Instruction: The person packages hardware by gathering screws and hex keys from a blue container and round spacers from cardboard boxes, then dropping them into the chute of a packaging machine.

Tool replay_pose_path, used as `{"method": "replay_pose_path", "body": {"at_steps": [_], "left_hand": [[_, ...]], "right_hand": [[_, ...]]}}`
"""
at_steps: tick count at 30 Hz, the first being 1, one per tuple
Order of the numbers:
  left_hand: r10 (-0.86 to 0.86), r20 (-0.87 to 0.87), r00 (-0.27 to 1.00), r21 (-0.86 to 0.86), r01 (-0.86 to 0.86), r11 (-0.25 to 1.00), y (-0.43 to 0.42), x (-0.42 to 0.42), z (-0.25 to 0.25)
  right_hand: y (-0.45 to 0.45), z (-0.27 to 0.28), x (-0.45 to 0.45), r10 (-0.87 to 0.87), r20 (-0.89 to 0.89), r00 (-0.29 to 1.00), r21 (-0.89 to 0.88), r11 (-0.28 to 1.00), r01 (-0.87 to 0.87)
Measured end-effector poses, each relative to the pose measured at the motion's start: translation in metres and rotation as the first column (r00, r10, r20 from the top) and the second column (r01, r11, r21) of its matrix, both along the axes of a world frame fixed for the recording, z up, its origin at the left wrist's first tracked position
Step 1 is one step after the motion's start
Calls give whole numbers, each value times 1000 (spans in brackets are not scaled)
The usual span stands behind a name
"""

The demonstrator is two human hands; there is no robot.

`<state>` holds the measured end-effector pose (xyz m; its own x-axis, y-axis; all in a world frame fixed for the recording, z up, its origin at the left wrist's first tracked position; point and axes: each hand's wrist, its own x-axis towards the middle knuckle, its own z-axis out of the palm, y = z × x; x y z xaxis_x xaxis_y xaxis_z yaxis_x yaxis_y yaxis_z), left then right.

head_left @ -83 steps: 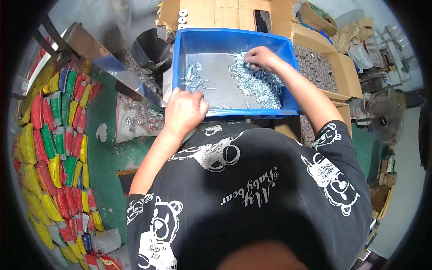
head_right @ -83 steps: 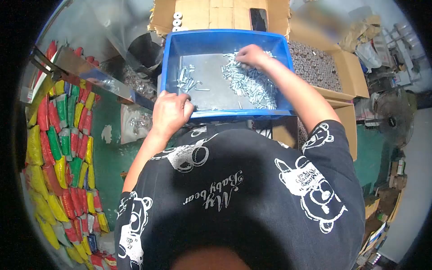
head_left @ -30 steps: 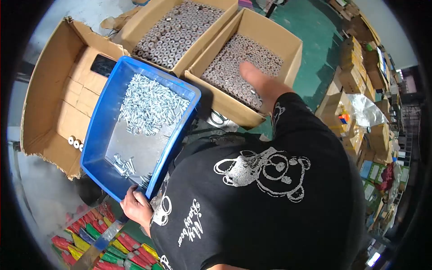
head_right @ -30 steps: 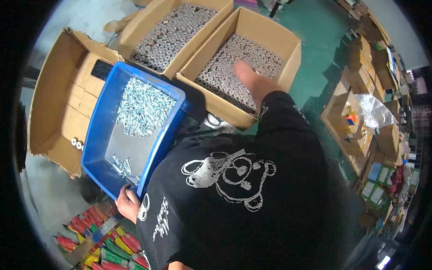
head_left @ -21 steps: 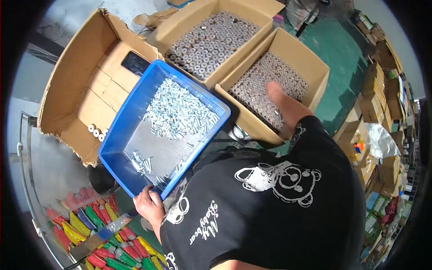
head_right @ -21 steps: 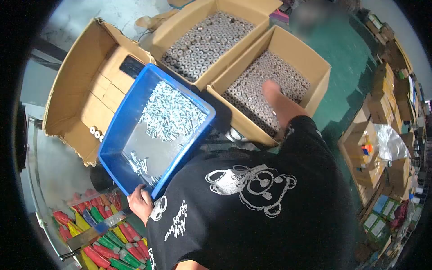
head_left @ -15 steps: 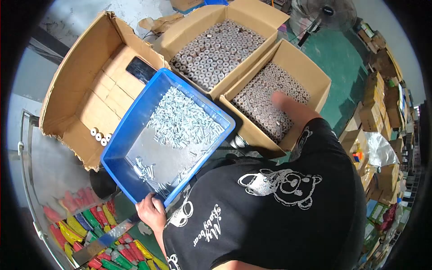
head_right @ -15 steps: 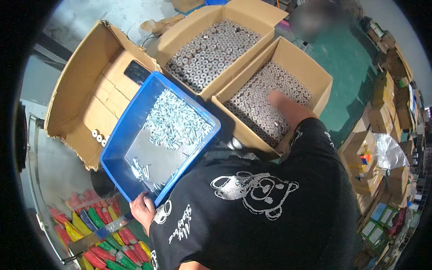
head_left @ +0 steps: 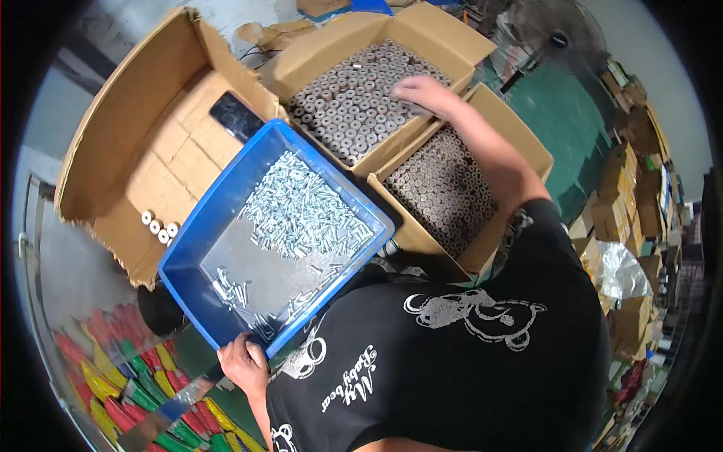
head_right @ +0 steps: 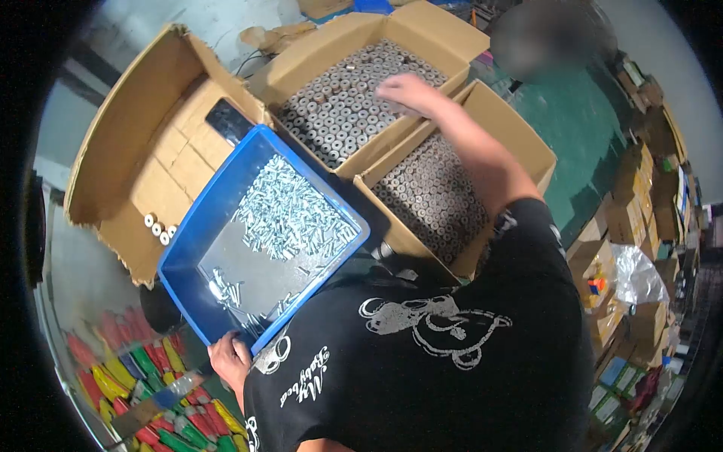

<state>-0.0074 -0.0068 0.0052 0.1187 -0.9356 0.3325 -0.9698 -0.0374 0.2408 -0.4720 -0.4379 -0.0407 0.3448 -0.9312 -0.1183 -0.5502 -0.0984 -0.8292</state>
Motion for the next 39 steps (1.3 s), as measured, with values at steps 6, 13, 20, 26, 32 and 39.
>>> {"method": "replay_pose_path", "body": {"at_steps": [6,13,20,26,32,39], "left_hand": [[75,-4,997,-31,-75,997,-4,-10,4],[79,-69,995,-38,-82,996,-1,-5,7],[56,-85,995,-71,-62,996,6,6,6],[23,-68,997,-115,-31,993,1,-2,5],[34,-94,995,-156,-49,987,6,9,-8],[-63,-52,997,-165,54,985,10,23,-15]], "right_hand": [[-50,-71,50,-99,-773,627,-171,984,-56],[-91,-106,30,0,-908,420,-57,991,-122],[-64,10,99,5,384,923,431,883,-184],[59,119,445,692,-141,708,-68,706,-705],[92,36,610,636,-670,383,46,551,-833],[86,7,605,617,-732,290,70,491,-868]]}}
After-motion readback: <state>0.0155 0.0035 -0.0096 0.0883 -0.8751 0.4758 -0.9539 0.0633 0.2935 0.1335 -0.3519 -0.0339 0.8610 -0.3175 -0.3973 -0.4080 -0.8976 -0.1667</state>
